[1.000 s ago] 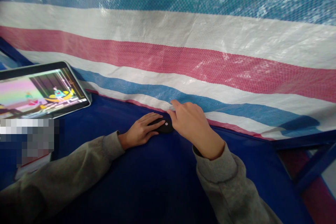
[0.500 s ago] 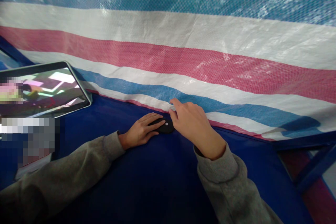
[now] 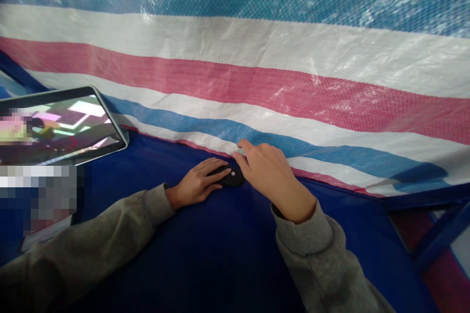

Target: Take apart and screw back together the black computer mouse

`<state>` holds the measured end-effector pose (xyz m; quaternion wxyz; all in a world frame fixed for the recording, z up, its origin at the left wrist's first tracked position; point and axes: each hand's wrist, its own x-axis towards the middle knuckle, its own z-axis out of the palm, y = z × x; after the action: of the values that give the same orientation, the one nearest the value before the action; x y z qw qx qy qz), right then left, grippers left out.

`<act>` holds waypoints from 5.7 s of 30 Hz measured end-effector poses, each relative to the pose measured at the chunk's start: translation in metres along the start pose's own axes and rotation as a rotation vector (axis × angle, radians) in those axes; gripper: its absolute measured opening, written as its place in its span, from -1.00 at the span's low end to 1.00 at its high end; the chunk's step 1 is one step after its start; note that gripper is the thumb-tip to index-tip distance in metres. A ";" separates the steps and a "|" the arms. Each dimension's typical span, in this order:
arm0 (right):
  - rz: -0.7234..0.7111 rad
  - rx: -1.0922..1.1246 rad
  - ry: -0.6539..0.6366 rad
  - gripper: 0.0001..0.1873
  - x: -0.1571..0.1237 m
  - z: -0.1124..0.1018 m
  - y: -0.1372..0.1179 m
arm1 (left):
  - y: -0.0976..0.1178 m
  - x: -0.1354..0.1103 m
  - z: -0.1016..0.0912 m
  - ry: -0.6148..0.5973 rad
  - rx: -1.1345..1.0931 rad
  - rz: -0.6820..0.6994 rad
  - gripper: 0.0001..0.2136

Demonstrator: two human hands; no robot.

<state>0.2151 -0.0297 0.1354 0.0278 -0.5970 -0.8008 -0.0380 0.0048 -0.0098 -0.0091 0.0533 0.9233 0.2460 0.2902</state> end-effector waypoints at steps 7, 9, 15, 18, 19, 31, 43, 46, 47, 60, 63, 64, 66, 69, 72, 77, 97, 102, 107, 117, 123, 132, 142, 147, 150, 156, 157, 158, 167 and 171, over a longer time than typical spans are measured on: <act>-0.046 0.003 0.011 -0.59 -0.001 0.000 -0.001 | 0.000 0.000 0.001 0.005 0.000 -0.002 -0.60; -0.021 -0.007 0.003 -0.61 0.000 0.001 -0.001 | 0.000 0.000 0.001 0.002 -0.002 -0.007 -0.61; 0.006 -0.002 0.026 -0.57 0.000 0.002 0.000 | 0.000 0.000 0.000 -0.002 -0.002 -0.008 -0.60; -0.026 0.002 0.030 -0.59 -0.001 0.002 0.000 | 0.000 0.000 0.000 0.000 -0.003 -0.004 -0.60; -0.026 0.000 0.032 -0.58 -0.001 0.001 0.000 | 0.000 0.000 0.000 0.001 -0.005 -0.002 -0.61; 0.021 -0.045 0.106 -0.65 0.001 0.005 0.003 | 0.002 0.002 -0.002 0.002 -0.011 -0.007 -0.61; -0.245 0.284 -0.174 -0.70 -0.019 -0.004 0.012 | 0.004 0.002 -0.004 -0.072 -0.069 -0.110 -0.46; -0.312 0.291 -0.311 -0.74 -0.028 0.017 0.009 | 0.003 0.002 -0.004 -0.091 -0.131 -0.148 -0.48; -0.319 0.294 -0.332 -0.73 -0.030 0.025 0.008 | 0.003 0.002 -0.004 -0.093 -0.159 -0.157 -0.50; -0.237 0.128 -0.093 -0.85 -0.053 0.074 -0.021 | 0.001 0.006 -0.012 -0.023 -0.235 -0.339 -0.68; -0.151 0.230 0.201 -0.59 -0.053 0.087 -0.027 | -0.001 0.007 -0.011 -0.031 -0.182 -0.343 -0.66; -0.111 0.243 0.286 -0.48 -0.053 0.094 -0.029 | -0.001 0.007 -0.010 -0.043 -0.171 -0.338 -0.65; -0.086 0.244 0.321 -0.37 -0.053 0.111 -0.032 | -0.002 0.007 -0.008 -0.070 -0.153 -0.319 -0.63; -0.072 0.287 0.252 -0.37 -0.053 0.132 -0.035 | -0.001 0.005 -0.005 -0.095 -0.109 -0.293 -0.63; -0.057 0.329 0.225 -0.38 -0.054 0.140 -0.034 | 0.004 0.002 -0.005 -0.090 -0.077 -0.302 -0.63; -0.060 0.335 0.255 -0.38 -0.058 0.139 -0.034 | 0.012 -0.006 -0.010 -0.004 -0.125 -0.337 -0.73; -0.096 0.476 0.237 -0.39 -0.066 0.140 -0.029 | 0.014 -0.015 -0.008 0.148 -0.108 -0.234 -0.84; -0.096 0.492 0.247 -0.39 -0.066 0.139 -0.028 | 0.013 -0.015 -0.010 0.107 -0.082 -0.192 -0.81; -0.092 0.495 0.232 -0.39 -0.067 0.135 -0.029 | 0.010 -0.016 -0.009 0.105 -0.063 -0.176 -0.82; -0.091 0.485 0.221 -0.40 -0.068 0.137 -0.028 | 0.010 -0.020 -0.009 0.189 -0.109 -0.112 -0.85; -0.099 0.488 0.223 -0.41 -0.068 0.136 -0.029 | 0.010 -0.018 -0.011 0.177 -0.195 -0.142 -0.88; -0.119 0.478 0.267 -0.42 -0.068 0.141 -0.028 | 0.011 -0.016 -0.013 0.156 -0.252 -0.205 -0.87; -0.133 0.472 0.271 -0.40 -0.068 0.141 -0.027 | 0.011 -0.016 -0.012 0.177 -0.231 -0.166 -0.89; -0.134 0.472 0.278 -0.39 -0.068 0.141 -0.027 | 0.010 -0.016 -0.012 0.165 -0.236 -0.159 -0.91; -0.133 0.474 0.276 -0.38 -0.068 0.142 -0.027 | 0.011 -0.016 -0.012 0.152 -0.222 -0.170 -0.88; -0.123 0.479 0.278 -0.38 -0.068 0.143 -0.027 | 0.012 -0.016 -0.014 0.121 -0.232 -0.187 -0.86; -0.125 0.478 0.280 -0.38 -0.068 0.143 -0.026 | 0.012 -0.016 -0.014 0.119 -0.231 -0.186 -0.86; -0.126 0.476 0.282 -0.39 -0.068 0.143 -0.026 | 0.012 -0.016 -0.014 0.119 -0.229 -0.183 -0.86; -0.129 0.459 0.274 -0.40 -0.068 0.143 -0.027 | 0.013 -0.016 -0.014 0.116 -0.226 -0.188 -0.87; -0.131 0.468 0.269 -0.39 -0.069 0.143 -0.027 | 0.013 -0.016 -0.015 0.107 -0.235 -0.196 -0.87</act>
<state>0.2094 -0.0892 -0.0139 0.2685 -0.5109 -0.8139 0.0671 -0.0090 -0.0296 -0.0020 0.1758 0.8655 0.3019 0.3591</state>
